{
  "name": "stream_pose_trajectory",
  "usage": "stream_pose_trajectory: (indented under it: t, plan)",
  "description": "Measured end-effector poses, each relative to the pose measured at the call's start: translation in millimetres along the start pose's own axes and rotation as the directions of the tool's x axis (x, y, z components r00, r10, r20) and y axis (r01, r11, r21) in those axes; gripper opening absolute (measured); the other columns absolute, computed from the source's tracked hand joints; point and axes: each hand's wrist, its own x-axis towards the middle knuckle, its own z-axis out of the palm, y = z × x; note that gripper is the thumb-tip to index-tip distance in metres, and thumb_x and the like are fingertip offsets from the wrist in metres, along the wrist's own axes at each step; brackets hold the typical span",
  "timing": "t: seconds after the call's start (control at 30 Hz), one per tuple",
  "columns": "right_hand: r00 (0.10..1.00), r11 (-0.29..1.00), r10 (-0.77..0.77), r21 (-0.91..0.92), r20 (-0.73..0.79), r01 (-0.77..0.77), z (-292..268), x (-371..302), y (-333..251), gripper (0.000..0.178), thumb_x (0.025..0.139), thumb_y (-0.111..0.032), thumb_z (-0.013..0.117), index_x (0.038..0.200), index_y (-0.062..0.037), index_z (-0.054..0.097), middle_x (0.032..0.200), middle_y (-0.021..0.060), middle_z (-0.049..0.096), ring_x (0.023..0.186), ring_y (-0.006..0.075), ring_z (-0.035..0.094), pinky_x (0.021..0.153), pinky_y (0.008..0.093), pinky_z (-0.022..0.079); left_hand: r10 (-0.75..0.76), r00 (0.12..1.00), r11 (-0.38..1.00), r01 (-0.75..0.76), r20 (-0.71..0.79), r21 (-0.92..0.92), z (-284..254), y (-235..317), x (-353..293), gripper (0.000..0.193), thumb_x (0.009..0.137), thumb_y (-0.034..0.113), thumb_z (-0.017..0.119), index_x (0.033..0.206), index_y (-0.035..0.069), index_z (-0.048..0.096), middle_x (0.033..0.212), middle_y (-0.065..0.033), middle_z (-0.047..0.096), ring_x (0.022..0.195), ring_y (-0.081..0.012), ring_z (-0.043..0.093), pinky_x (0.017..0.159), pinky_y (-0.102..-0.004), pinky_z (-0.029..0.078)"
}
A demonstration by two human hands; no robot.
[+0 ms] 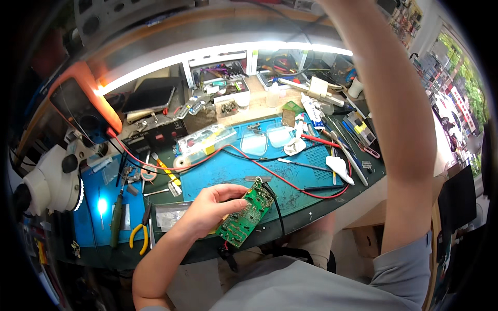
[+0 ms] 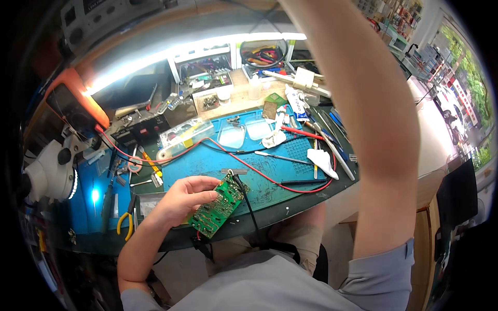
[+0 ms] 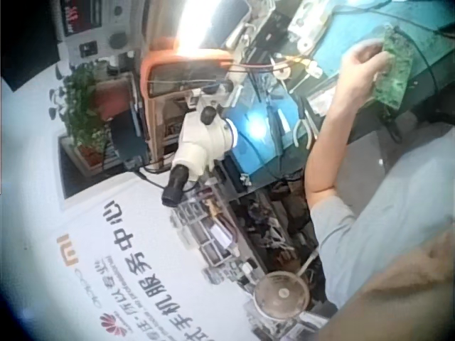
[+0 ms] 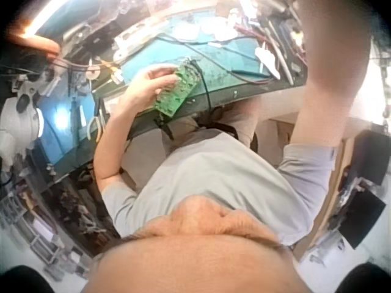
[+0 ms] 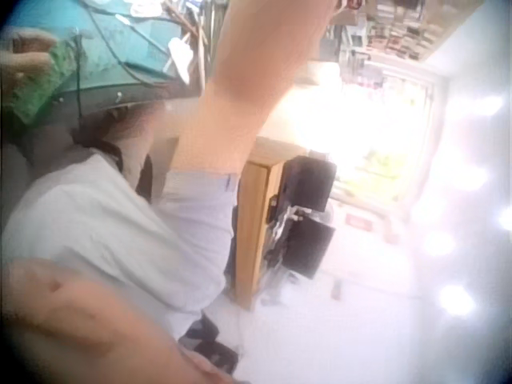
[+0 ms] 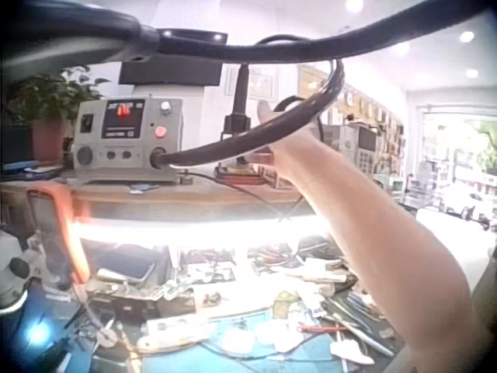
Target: The person uses a soldering iron to work on a green circuit board, applying solder to various points. They handle a small black component and a yellow device, manipulating wires and components with their hands. The person flips the board over to access different sides and continues soldering.
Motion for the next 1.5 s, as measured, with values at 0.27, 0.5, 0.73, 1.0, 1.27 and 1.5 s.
stream_pose_trajectory:
  t: [0.27,0.5,0.73,1.0,1.27,1.5]
  plan:
    - [0.946,0.933,-0.323,0.175,0.025,0.314,-109,-169,67,0.019,0.103,-0.024,0.058,0.099,-0.0063,0.059,0.079,0.0081,0.062,0.067,0.0148,0.061,0.056,0.0292,0.048,-0.022,0.997,1.000,0.022,-0.074,-0.001,-7,-4,-12,0.037,0.093,0.005,0.072,0.127,-0.006,0.064,0.125,-0.0133,0.069,0.106,-0.0141,0.066,0.091,-0.0294,0.055]
    - [0.851,0.980,-0.195,0.060,0.488,0.190,-127,-347,107,0.038,0.092,-0.022,0.075,0.122,-0.0004,0.066,0.101,0.0149,0.071,0.082,0.0256,0.073,0.071,0.0348,0.060,0.004,0.993,1.000,-0.006,-0.120,-0.019,5,-1,-5,0.037,0.091,0.002,0.072,0.127,-0.003,0.064,0.119,-0.0097,0.070,0.104,-0.0124,0.066,0.091,-0.0275,0.053]
    - [0.911,0.986,-0.161,0.108,0.379,0.130,-105,-368,142,0.034,0.093,-0.018,0.072,0.117,0.0008,0.058,0.086,0.0159,0.072,0.071,0.0244,0.072,0.065,0.0335,0.059,-0.043,0.988,0.998,0.035,-0.147,-0.055,5,1,-7,0.038,0.091,0.001,0.073,0.127,-0.004,0.064,0.122,-0.0106,0.069,0.107,-0.0133,0.066,0.093,-0.0294,0.054]
    - [0.937,0.972,-0.230,0.023,0.261,0.232,-98,-370,149,0.020,0.085,-0.009,0.072,0.102,-0.0018,0.066,0.067,0.0041,0.065,0.054,0.0184,0.065,0.051,0.0294,0.053,-0.070,0.988,0.995,0.059,-0.141,-0.081,6,1,-5,0.038,0.092,0.000,0.071,0.128,-0.006,0.062,0.123,-0.0120,0.069,0.105,-0.0136,0.067,0.091,-0.0291,0.055]
    - [0.919,0.975,-0.203,-0.021,0.338,0.223,-99,-366,146,0.019,0.086,-0.009,0.071,0.102,-0.0016,0.066,0.068,0.0041,0.065,0.055,0.0181,0.065,0.052,0.0297,0.053,-0.078,0.988,0.994,0.066,-0.135,-0.089,5,1,-5,0.037,0.093,-0.002,0.070,0.129,-0.006,0.061,0.123,-0.0116,0.069,0.103,-0.0134,0.068,0.089,-0.0281,0.056]
    - [0.918,0.970,-0.220,-0.027,0.331,0.242,-97,-367,146,0.018,0.087,-0.009,0.071,0.102,-0.0006,0.066,0.068,0.0039,0.065,0.055,0.0178,0.065,0.052,0.0295,0.054,-0.066,0.989,0.994,0.054,-0.134,-0.095,5,1,-6,0.037,0.093,-0.003,0.068,0.129,-0.007,0.061,0.123,-0.0121,0.068,0.104,-0.0140,0.068,0.090,-0.0282,0.057]
